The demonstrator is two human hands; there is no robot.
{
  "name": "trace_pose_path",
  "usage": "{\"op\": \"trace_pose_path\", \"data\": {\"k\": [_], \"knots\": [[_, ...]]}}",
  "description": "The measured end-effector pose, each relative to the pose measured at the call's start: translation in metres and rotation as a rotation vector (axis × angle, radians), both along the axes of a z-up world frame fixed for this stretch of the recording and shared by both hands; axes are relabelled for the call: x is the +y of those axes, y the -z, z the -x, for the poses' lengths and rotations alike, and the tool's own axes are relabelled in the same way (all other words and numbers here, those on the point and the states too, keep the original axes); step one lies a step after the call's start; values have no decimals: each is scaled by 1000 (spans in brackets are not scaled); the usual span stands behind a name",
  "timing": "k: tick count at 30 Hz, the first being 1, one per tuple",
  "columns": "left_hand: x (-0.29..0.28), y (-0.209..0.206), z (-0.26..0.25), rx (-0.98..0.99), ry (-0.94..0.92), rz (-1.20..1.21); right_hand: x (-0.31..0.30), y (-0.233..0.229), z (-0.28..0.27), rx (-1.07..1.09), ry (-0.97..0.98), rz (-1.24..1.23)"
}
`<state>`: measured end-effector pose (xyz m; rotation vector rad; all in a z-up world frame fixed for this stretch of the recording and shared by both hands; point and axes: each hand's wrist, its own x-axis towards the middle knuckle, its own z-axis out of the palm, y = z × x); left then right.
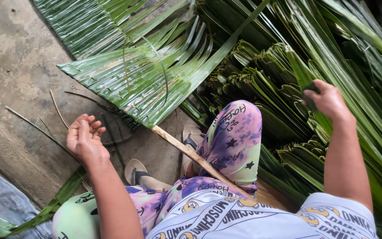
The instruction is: Weaving palm leaves onto a wooden stick to create a thatched panel
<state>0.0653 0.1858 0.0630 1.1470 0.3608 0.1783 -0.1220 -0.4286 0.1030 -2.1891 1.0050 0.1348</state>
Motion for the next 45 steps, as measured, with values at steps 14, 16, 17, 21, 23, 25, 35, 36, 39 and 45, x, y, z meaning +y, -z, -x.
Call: {"op": "trace_pose_path", "data": {"k": [14, 16, 17, 21, 23, 25, 35, 36, 39, 45], "knots": [[-4, 32, -10, -2, -9, -134, 45, 204, 65, -27, -209, 840], [-4, 32, -10, -4, -16, -141, 47, 214, 66, -67, -242, 970], [-3, 33, -11, -7, -18, -145, 41, 224, 67, -74, -250, 1010], [1, 32, -8, -10, -26, -145, 39, 223, 68, -110, -198, 1022], [1, 35, -7, -8, -26, -146, 41, 221, 68, -102, -207, 1004], [0, 35, -8, -14, -24, -144, 41, 223, 67, -99, -211, 987], [-1, 29, -6, -23, -43, -146, -8, 217, 62, -87, -162, 945], [-1, 29, -6, -27, -38, -146, -19, 211, 63, -52, -164, 874], [-3, 12, -1, -2, 33, -59, 24, 93, 29, 131, -95, 426], [-1, 14, -2, -7, 28, -51, 25, 76, 19, 152, -106, 285]]}}
